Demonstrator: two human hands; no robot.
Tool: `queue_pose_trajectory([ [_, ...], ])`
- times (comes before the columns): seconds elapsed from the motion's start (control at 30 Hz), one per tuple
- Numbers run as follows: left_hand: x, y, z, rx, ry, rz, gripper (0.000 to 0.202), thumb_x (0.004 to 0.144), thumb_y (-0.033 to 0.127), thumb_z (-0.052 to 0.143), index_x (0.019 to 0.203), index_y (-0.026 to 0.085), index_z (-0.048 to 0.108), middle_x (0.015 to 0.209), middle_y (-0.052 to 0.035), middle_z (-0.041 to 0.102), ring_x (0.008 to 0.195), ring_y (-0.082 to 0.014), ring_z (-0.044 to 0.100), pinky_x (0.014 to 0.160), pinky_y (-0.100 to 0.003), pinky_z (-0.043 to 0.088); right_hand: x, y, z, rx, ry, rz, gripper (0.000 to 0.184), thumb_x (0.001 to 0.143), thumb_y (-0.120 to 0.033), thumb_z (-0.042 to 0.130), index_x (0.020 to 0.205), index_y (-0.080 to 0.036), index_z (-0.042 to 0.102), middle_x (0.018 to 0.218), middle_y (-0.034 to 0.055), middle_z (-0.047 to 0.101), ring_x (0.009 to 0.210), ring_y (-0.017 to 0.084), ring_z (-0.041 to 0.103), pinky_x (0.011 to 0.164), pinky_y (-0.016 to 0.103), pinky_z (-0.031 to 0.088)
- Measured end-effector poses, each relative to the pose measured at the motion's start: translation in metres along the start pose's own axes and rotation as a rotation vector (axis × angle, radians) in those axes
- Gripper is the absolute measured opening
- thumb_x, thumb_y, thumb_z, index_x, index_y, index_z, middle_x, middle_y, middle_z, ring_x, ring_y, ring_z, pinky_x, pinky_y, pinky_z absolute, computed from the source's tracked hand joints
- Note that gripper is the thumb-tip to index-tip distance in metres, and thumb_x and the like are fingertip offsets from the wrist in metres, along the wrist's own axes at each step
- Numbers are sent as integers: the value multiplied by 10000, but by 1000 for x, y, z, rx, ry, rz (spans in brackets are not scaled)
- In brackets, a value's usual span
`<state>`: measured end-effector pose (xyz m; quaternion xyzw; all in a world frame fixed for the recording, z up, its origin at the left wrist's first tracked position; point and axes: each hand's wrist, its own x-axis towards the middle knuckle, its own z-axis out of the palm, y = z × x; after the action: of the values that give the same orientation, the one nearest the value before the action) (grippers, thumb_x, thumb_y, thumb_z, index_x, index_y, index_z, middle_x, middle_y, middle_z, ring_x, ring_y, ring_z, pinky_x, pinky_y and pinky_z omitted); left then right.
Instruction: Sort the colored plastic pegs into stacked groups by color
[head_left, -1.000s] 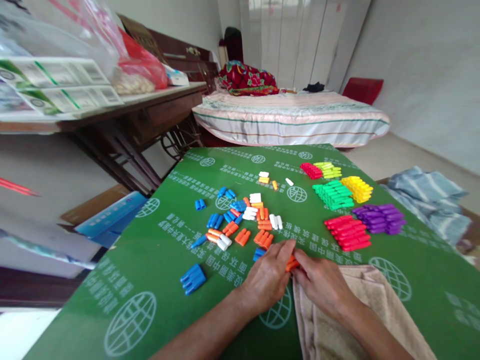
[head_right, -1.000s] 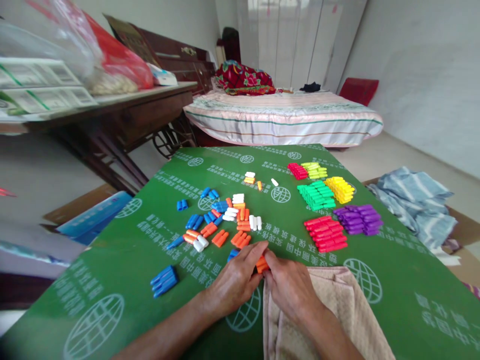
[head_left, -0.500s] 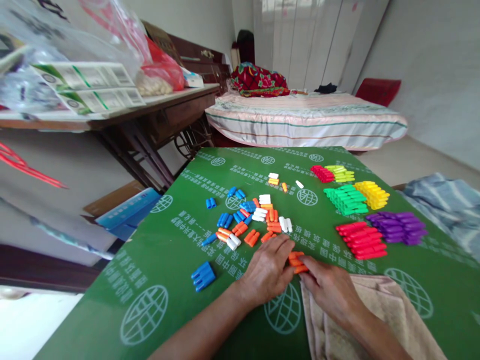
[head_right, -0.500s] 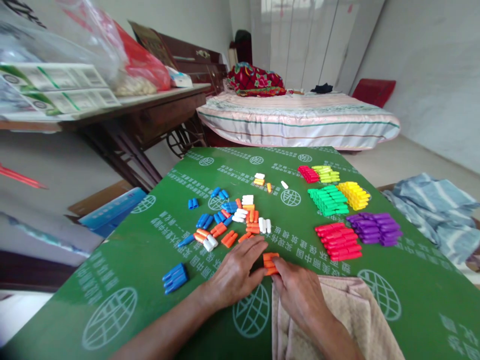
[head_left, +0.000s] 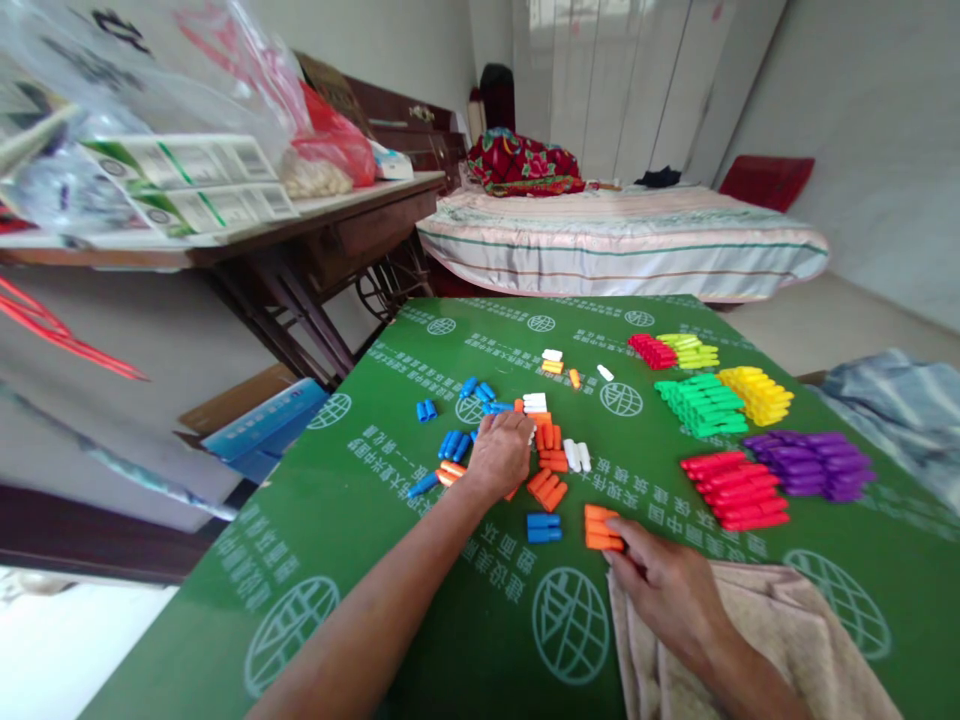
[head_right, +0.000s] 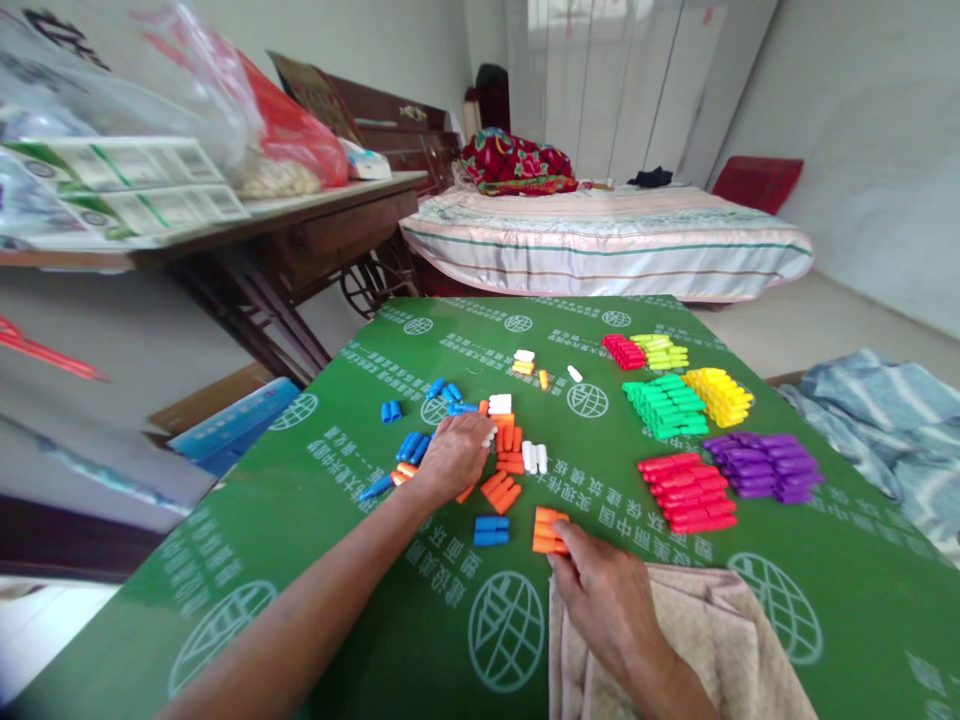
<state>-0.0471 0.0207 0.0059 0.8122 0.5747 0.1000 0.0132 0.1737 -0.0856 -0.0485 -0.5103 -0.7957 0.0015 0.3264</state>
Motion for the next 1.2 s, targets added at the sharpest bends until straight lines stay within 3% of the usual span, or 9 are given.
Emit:
queue_pose_trajectory([
  [0.2,2,-20,-6,35,-22,-56,291,799,178,519,1084,165,576,1120,-107,627,1117,-238,529,974,-398,408,1,-1,0,17,3,4,341,910,-334,394,958,-166,687,604,-8,687,429,109,595,419,215,408],
  [0.4,12,-51,-16,44,-27,-141,250,857,294,542,1057,146,570,1046,-66,620,989,-199,583,838,-399,489,-3,1,2,41,-23,33,326,909,-366,417,968,-186,683,588,-23,673,415,105,580,411,212,401],
  [0.7,15,-95,-25,92,-27,-273,288,863,349,548,1073,154,577,1101,-75,613,998,-199,591,857,-423,499,-11,6,8,78,-38,89,337,901,-409,430,996,-209,683,609,-18,685,416,106,573,399,204,397],
  [0.93,6,-84,-31,118,-96,-200,301,845,302,574,1115,169,575,1302,-93,518,1225,-250,459,986,-482,414,-12,7,9,79,-48,95,381,909,-449,402,982,-217,695,599,-8,685,416,111,570,420,203,414],
  [1.2,11,-58,-37,194,-255,-248,305,833,325,591,1090,162,587,1335,-95,486,1237,-270,440,992,-517,398,-11,6,8,83,-39,101,379,906,-448,406,974,-216,698,600,-9,685,400,108,558,404,202,408],
])
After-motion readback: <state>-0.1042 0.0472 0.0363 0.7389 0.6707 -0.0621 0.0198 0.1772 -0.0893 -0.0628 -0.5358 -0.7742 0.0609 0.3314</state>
